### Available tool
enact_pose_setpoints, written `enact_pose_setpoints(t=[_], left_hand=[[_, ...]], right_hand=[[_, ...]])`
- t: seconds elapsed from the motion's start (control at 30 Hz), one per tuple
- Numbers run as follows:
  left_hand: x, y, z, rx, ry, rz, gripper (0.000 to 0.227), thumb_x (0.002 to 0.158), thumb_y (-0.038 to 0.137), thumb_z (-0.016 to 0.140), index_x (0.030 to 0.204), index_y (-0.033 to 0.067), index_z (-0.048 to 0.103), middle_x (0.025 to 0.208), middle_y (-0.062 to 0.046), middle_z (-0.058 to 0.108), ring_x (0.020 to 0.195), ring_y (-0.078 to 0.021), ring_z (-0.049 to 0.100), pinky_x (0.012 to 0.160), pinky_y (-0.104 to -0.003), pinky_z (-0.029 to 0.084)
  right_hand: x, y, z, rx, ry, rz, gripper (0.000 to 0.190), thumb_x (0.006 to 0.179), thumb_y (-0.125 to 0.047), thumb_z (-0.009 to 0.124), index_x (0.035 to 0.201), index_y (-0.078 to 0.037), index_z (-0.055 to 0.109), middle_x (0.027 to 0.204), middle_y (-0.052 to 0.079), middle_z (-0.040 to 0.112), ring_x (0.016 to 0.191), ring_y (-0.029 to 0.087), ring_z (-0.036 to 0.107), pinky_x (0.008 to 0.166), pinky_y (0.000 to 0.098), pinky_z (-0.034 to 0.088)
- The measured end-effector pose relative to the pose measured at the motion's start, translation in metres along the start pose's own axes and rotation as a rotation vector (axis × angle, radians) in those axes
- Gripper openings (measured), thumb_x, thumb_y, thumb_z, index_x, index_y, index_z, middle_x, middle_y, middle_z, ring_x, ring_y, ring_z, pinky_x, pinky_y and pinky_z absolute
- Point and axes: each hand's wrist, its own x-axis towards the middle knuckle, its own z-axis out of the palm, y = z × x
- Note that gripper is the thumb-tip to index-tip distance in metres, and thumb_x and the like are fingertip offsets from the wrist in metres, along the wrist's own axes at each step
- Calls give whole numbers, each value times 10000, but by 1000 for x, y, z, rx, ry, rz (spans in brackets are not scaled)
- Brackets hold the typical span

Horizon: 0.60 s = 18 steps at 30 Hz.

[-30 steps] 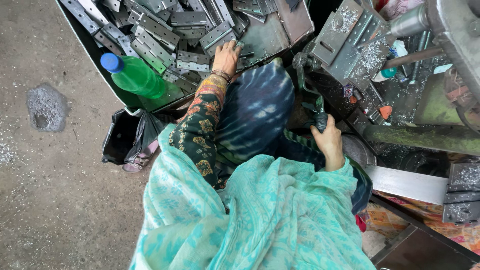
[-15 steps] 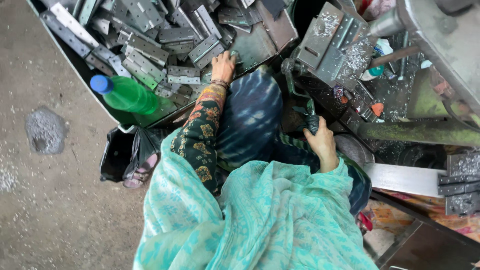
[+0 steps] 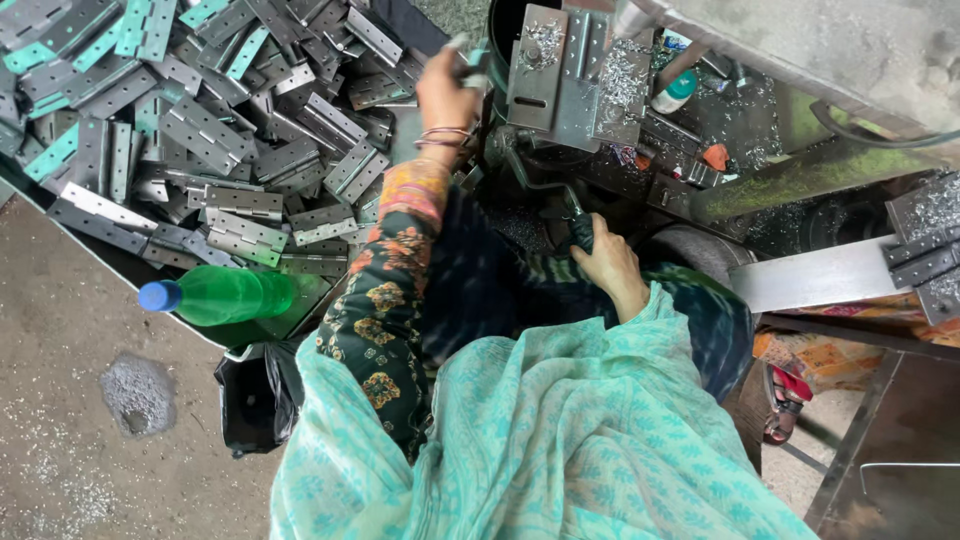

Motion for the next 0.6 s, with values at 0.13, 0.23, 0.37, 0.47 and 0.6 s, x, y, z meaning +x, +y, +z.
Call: enact_pose_setpoints(t=[0.13, 0.23, 0.37, 0.47, 0.6], left_hand=[[-36, 56, 62, 275, -542, 234, 495, 843, 169, 791, 1303, 61, 642, 1294, -197, 622, 1203, -362, 617, 1060, -433, 537], [-73, 65, 92, 828, -791, 548, 478, 912, 301, 632, 1339, 88, 613, 1406, -145, 513, 1319, -327, 476, 1177, -587, 256], [-97, 50, 103, 926, -736, 837, 493, 971, 246, 531, 1392, 0, 603, 1439, -174, 516, 1353, -353, 450, 1221, -579, 170], [-101, 37, 106, 858, -734, 825, 467, 999, 206, 508, 1409, 6, 607, 1478, -164, 515, 1380, -347, 450, 1247, -552, 169], [-89, 37, 112, 739, -748, 730, 420, 1026, 214, 496, 1387, 37, 616, 1486, -135, 519, 1392, -333, 443, 1250, -579, 145]], right_hand=[[0, -1, 0, -29, 6, -8, 833, 849, -339, 742, 1534, -60, 359, 1068, 290, 715, 1006, 487, 688, 829, 568, 559], [-2, 1, 1, -40, 5, -6, 832, 848, -335, 745, 1533, -64, 357, 1061, 295, 712, 997, 492, 683, 822, 579, 551], [2, 0, 2, -45, 2, -2, 824, 862, -342, 749, 1525, -44, 361, 1043, 317, 705, 973, 502, 686, 827, 575, 554], [-2, 0, 3, -14, 7, 10, 822, 854, -328, 747, 1526, -52, 362, 1027, 311, 709, 968, 496, 689, 813, 574, 555], [0, -5, -5, -35, 0, 15, 819, 854, -328, 750, 1520, -46, 365, 1012, 311, 708, 956, 496, 690, 809, 573, 554]])
